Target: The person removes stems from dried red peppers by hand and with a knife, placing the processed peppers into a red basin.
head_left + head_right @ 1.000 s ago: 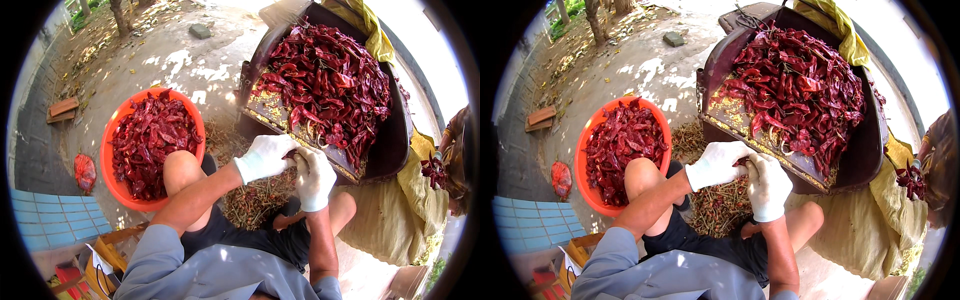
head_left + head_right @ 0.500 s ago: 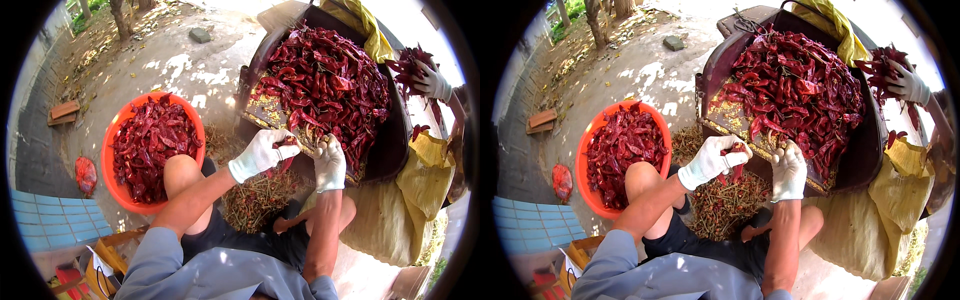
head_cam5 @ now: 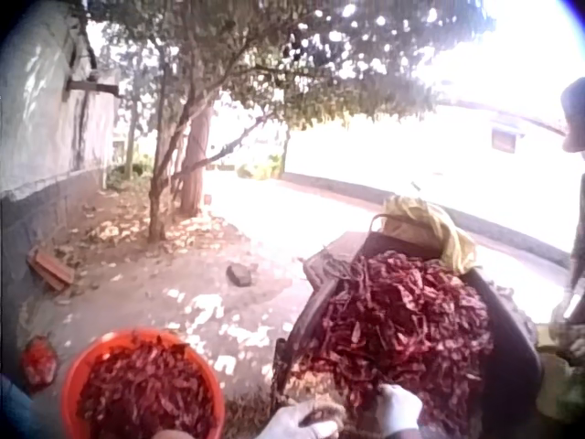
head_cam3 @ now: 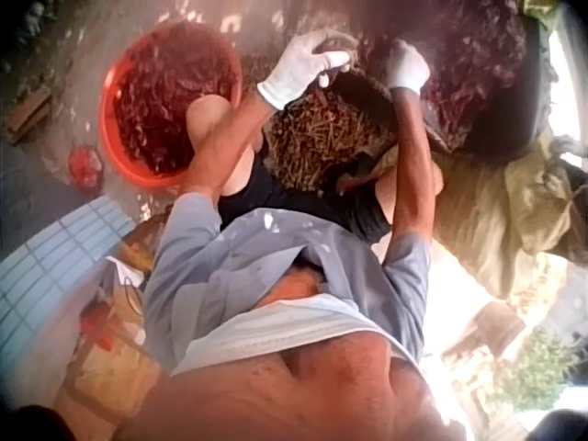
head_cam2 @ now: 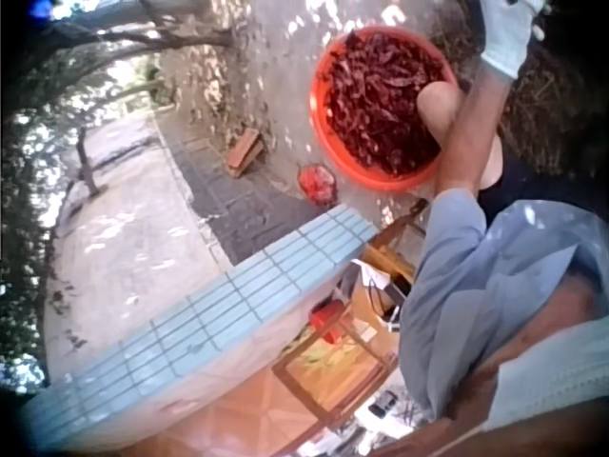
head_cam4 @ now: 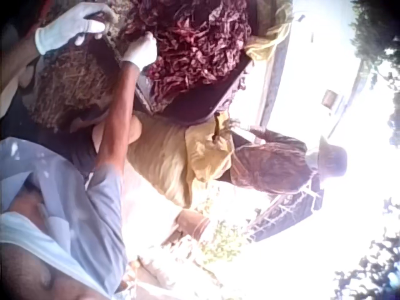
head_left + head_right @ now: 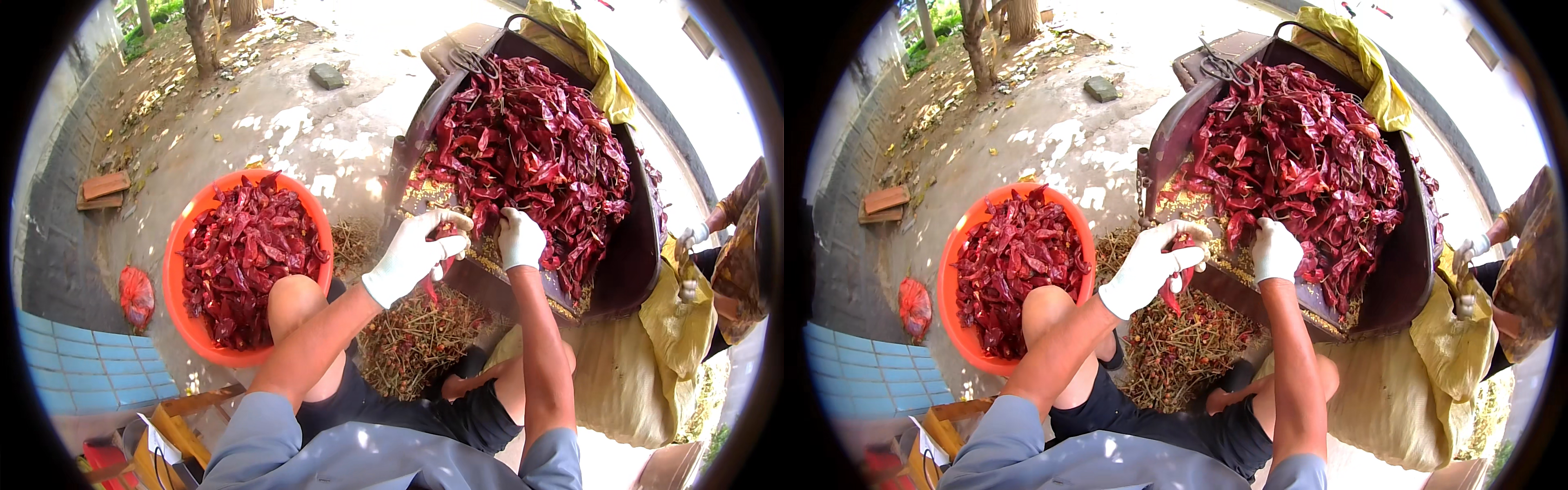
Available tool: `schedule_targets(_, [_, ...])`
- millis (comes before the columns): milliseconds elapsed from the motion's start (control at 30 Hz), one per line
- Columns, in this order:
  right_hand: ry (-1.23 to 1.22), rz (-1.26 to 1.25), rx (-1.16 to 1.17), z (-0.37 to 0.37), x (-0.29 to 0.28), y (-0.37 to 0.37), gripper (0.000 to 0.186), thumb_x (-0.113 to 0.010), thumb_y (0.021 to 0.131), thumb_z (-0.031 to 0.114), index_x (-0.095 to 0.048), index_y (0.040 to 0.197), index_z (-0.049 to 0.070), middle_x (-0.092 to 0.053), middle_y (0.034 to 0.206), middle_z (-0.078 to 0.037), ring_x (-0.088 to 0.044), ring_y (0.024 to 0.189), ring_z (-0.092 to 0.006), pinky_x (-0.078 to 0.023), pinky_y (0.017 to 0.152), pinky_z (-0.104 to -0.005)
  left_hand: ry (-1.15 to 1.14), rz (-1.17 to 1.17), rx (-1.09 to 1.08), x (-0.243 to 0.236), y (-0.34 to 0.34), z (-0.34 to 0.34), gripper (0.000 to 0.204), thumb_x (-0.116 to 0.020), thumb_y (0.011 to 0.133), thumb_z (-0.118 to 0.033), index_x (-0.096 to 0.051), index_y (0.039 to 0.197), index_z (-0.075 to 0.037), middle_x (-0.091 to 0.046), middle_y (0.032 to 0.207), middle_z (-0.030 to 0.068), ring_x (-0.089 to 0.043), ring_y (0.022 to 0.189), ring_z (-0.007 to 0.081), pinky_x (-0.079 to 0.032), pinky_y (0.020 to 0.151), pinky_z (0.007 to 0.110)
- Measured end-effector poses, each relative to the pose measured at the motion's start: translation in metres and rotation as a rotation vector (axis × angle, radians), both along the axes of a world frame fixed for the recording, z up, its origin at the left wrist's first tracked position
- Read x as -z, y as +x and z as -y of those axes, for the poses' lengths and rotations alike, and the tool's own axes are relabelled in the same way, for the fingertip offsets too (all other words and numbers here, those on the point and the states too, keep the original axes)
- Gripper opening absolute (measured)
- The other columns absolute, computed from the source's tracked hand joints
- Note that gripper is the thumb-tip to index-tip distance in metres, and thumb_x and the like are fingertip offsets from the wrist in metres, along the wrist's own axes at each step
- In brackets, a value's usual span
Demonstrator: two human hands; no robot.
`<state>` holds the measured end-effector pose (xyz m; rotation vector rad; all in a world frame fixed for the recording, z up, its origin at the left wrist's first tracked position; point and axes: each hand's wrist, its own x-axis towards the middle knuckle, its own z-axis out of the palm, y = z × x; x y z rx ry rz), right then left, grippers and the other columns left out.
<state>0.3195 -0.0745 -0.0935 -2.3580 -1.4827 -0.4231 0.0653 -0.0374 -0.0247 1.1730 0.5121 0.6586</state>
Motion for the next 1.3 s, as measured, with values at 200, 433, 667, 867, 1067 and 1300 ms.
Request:
schedule_targets(200, [0.386,-0.677,0.101,0.015,-0.022,-0.004,0.009,-0.066,0.09,0.009,-0.07,0.098,0.006,-0.072,0.082,-0.01,-0.068,0.062,-0.0176,-0.054,0.056,-0.0319,0.02,-0.091,0.009,0.008,-0.002,-0.002,0.015,-0.072,0.09,-0.018,-0.068,0.101,-0.008,-0.061,0.072,-0.0012,-0.05,0.052,0.0032,-0.04,0.046,0.02])
schedule_targets(433, [0.526,-1.753,-0.148,0.068,-0.056,-0.088,0.012,-0.061,0.097,0.009,-0.059,0.107,0.003,-0.064,0.085,-0.002,-0.058,0.063,-0.0068,-0.049,0.052,-0.0209,0.335,-0.17,-0.023,0.005,0.009,0.005,0.036,-0.075,0.089,-0.024,-0.069,0.118,-0.005,-0.059,0.069,-0.0022,-0.049,0.052,0.003,-0.041,0.047,0.022])
schedule_targets(667, [0.297,-1.571,-0.215,0.084,-0.068,-0.111,0.005,-0.058,0.097,0.003,-0.056,0.102,0.002,-0.063,0.079,-0.003,-0.057,0.056,-0.008,-0.048,0.048,-0.0211,0.454,-0.084,0.076,0.017,0.008,0.007,0.048,-0.078,0.085,-0.027,-0.066,0.125,-0.003,-0.068,0.092,0.0022,-0.061,0.079,0.0073,-0.051,0.072,0.026])
schedule_targets(867, [0.22,-1.573,-0.204,0.091,-0.061,-0.105,0.009,-0.059,0.097,0.004,-0.056,0.104,0.0,-0.064,0.077,-0.004,-0.06,0.057,-0.0093,-0.049,0.05,-0.0212,0.499,-0.095,0.082,0.017,0.007,0.013,0.034,-0.08,0.081,-0.016,-0.071,0.112,-0.004,-0.066,0.092,0.0039,-0.061,0.085,0.0107,-0.049,0.078,0.027])
schedule_targets(1067, [0.316,-1.677,-0.243,0.095,-0.062,-0.122,0.029,-0.06,0.097,0.009,-0.054,0.122,-0.003,-0.065,0.091,-0.008,-0.06,0.063,-0.0097,-0.05,0.052,-0.0214,0.716,-0.095,-0.101,0.025,0.009,0.011,0.026,-0.078,0.081,-0.012,-0.072,0.105,-0.005,-0.066,0.087,0.0072,-0.063,0.076,0.0157,-0.051,0.071,0.029])
schedule_targets(1300, [0.409,-1.596,-0.157,0.103,-0.058,-0.132,0.034,-0.061,0.098,0.012,-0.055,0.126,-0.005,-0.065,0.098,-0.007,-0.06,0.067,-0.0092,-0.053,0.058,-0.0228,0.883,-0.132,-0.093,0.027,0.011,0.016,0.04,-0.077,0.081,-0.017,-0.068,0.119,-0.01,-0.07,0.098,0.0118,-0.068,0.084,0.023,-0.054,0.078,0.033])
